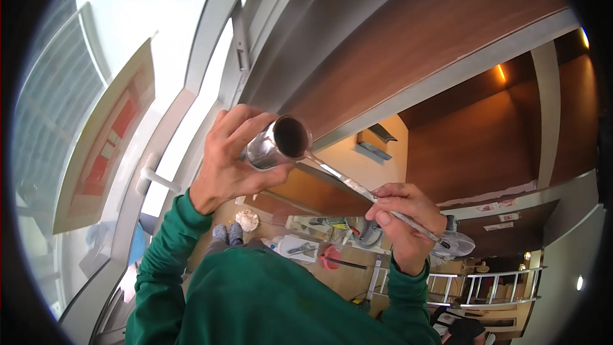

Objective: The person applies masking tape along the edge of a wooden cabinet shelf, then uses a brush to apply a dark liquid to the taped seam. The person handles a plastic-wrapped item and a small container of liquid during the process.

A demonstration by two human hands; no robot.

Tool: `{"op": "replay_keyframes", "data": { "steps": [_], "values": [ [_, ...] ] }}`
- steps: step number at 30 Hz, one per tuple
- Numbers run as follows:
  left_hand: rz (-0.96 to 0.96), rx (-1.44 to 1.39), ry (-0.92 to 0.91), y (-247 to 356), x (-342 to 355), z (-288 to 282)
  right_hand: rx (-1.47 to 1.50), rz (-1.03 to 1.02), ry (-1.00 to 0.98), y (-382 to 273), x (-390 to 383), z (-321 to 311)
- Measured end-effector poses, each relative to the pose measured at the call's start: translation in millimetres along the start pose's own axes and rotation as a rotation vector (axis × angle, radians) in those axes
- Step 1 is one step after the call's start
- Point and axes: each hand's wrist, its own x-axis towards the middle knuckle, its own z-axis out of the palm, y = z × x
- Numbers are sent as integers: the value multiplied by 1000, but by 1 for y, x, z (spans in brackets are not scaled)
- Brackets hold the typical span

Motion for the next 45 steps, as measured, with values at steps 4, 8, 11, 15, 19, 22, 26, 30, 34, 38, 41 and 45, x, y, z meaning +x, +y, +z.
{"op": "replay_keyframes", "data": {
  "steps": [4, 8, 11, 15, 19, 22, 26, 30, 34, 38, 41, 45],
  "values": [
    [-22, -11, -42, 4, 6, 3, -81, -111, -62, 1, 8, 1],
    [-8, -87, 3, 4, 13, 4, 53, -44, 14, 3, -1, -6],
    [-16, -141, 96, 6, 16, 4, -34, -144, 38, -1, -2, -31],
    [33, -185, 114, 7, 14, 3, -46, -369, 286, -11, 9, -60],
    [-79, -219, 132, 6, 7, 6, -121, -479, 402, -14, 32, -72],
    [-121, -232, 153, -1, 1, 9, -138, -487, 452, -12, 39, -73],
    [-41, -204, 117, -15, -5, 5, -145, -473, 464, -8, 42, -71],
    [-42, -218, 119, -21, -7, 6, -145, -492, 461, -8, 41, -71],
    [-37, -201, 111, -22, -6, 7, -157, -492, 448, -7, 41, -70],
    [-67, -197, 102, -23, -8, 9, -240, -453, 346, -7, 34, -70],
    [-88, -198, 82, -24, -8, 10, -248, -441, 312, -9, 35, -71],
    [-81, -207, 80, -25, -9, 16, -320, -461, 342, -17, 43, -78]
  ]
}}
